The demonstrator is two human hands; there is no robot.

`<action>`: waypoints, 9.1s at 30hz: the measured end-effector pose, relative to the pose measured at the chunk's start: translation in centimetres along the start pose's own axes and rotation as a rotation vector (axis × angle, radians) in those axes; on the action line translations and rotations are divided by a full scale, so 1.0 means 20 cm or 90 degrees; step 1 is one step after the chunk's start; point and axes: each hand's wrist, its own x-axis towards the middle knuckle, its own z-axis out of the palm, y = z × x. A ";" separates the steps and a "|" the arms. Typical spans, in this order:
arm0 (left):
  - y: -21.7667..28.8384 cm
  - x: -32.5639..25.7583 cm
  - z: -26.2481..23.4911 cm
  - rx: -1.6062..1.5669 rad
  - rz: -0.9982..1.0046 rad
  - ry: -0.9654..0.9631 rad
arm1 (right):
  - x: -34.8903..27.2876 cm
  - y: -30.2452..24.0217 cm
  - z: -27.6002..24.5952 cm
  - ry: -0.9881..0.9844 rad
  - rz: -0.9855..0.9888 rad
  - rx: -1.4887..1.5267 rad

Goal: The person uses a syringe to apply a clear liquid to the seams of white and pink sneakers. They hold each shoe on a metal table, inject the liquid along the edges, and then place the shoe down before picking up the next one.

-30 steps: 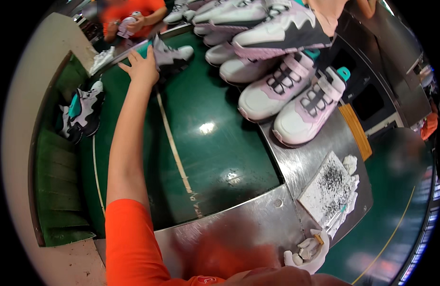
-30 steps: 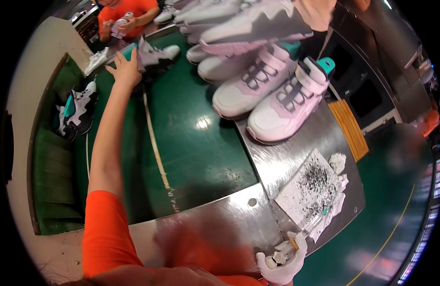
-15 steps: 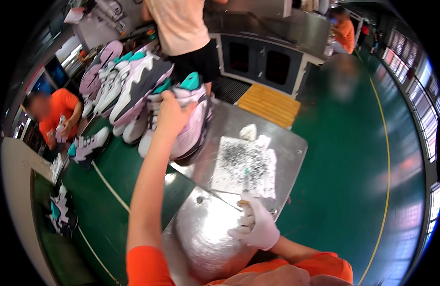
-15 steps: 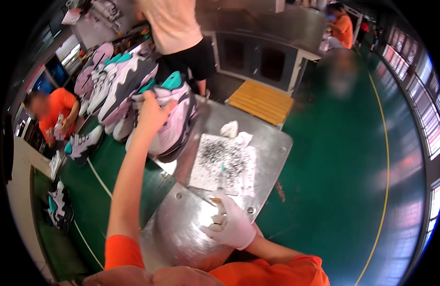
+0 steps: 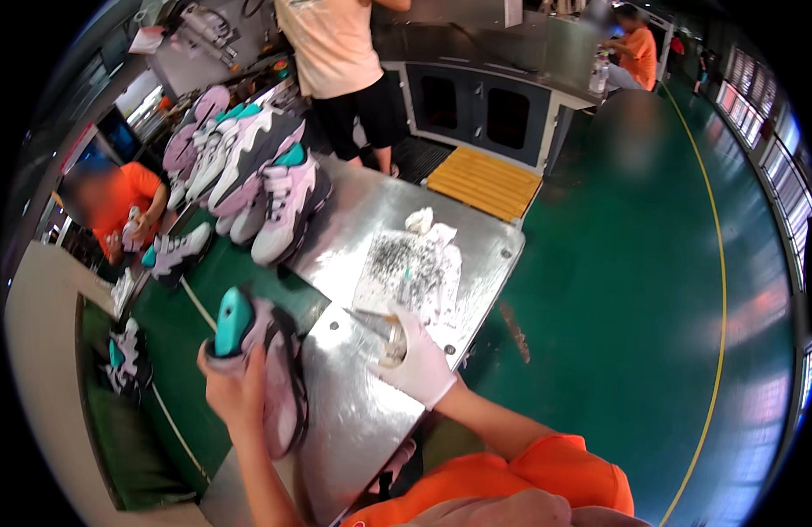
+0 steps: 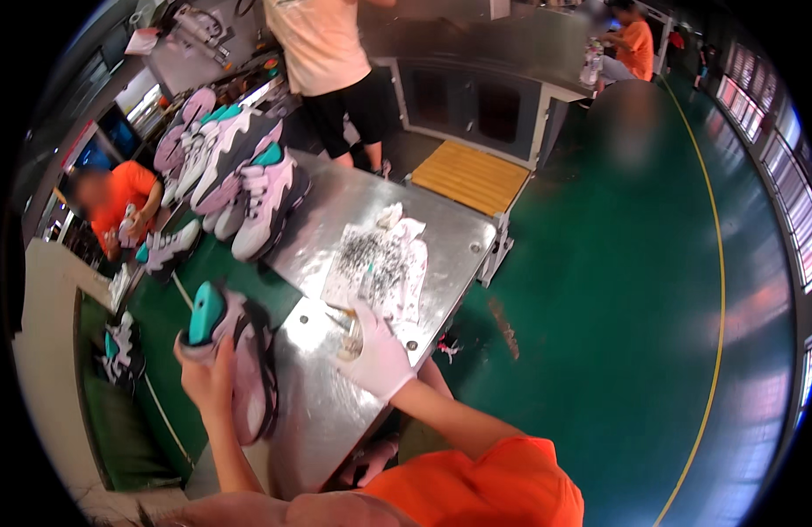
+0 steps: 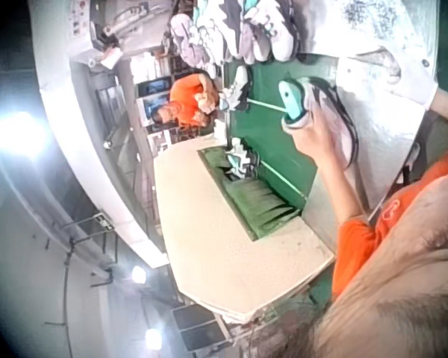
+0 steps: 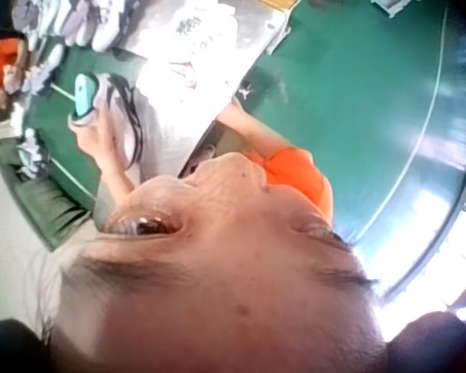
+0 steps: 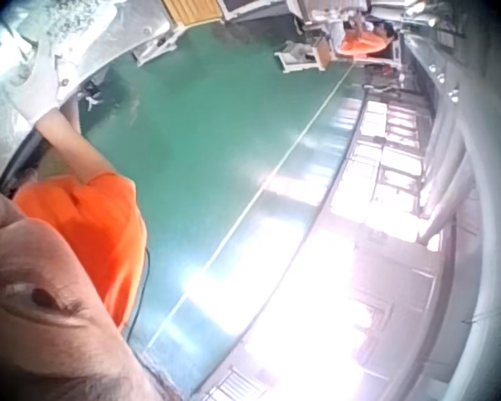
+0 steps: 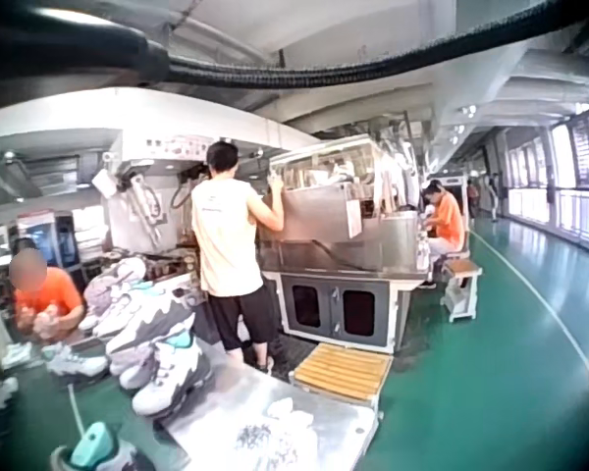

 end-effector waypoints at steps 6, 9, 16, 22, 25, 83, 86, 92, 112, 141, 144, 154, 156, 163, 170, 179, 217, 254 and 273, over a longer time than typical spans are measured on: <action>-0.01 -0.49 -0.48 0.140 -0.152 0.004 | 0.01 -0.01 0.03 0.083 -0.111 -0.161; 0.11 -0.55 -0.68 0.308 0.029 -0.236 | -0.07 0.03 -0.02 -0.014 -0.008 0.012; -0.10 -0.03 -0.78 0.527 0.658 -0.253 | -0.14 0.02 -0.13 -0.112 -0.065 0.007; -0.19 -0.11 -0.89 0.447 0.708 -0.266 | -0.04 -0.11 -0.16 -0.219 0.055 -0.113; -0.19 -0.43 -0.94 0.440 0.638 -0.138 | -0.03 -0.21 -0.20 -0.224 0.072 -0.007; -0.11 -0.99 -0.72 0.299 0.289 -0.052 | -0.28 0.21 -0.47 -0.240 0.176 1.091; -0.13 -1.00 -0.74 0.313 0.299 -0.065 | -0.29 0.16 -0.50 -0.211 0.158 1.018; -0.15 -0.97 -0.75 0.307 0.307 -0.065 | -0.29 -0.03 -0.42 -0.142 -0.023 0.391; -0.15 -0.92 -0.79 0.299 0.323 -0.096 | -0.37 -0.07 -0.45 -0.072 -0.010 0.146; -0.16 -0.89 -0.79 0.234 0.316 -0.045 | 0.07 -0.34 0.01 -0.771 0.270 0.487; -0.17 -0.89 -0.79 0.240 0.324 -0.046 | 0.07 -0.31 0.03 -0.790 0.291 0.515; -0.18 -0.89 -0.78 0.244 0.343 -0.032 | 0.06 -0.30 0.07 -0.810 0.303 0.523; -0.18 -0.89 -0.78 0.243 0.343 -0.031 | 0.06 -0.30 0.07 -0.810 0.305 0.518; -0.18 -0.88 -0.78 0.244 0.344 -0.038 | 0.06 -0.31 0.08 -0.808 0.305 0.515; -0.18 -0.88 -0.78 0.240 0.342 -0.040 | 0.08 -0.33 0.08 -0.801 0.286 0.520; -0.17 -0.87 -0.78 0.233 0.341 -0.039 | 0.09 -0.33 0.06 -0.777 0.280 0.505; -0.14 -0.90 -0.77 0.272 0.319 -0.038 | 0.03 -0.28 -0.12 -0.709 0.247 0.484; 0.01 -1.16 -0.63 0.404 0.280 -0.013 | -0.43 0.02 -0.24 -0.411 0.210 0.806; -0.05 -1.17 -0.62 0.361 0.321 0.020 | -0.62 -0.17 -0.21 -0.259 0.194 0.529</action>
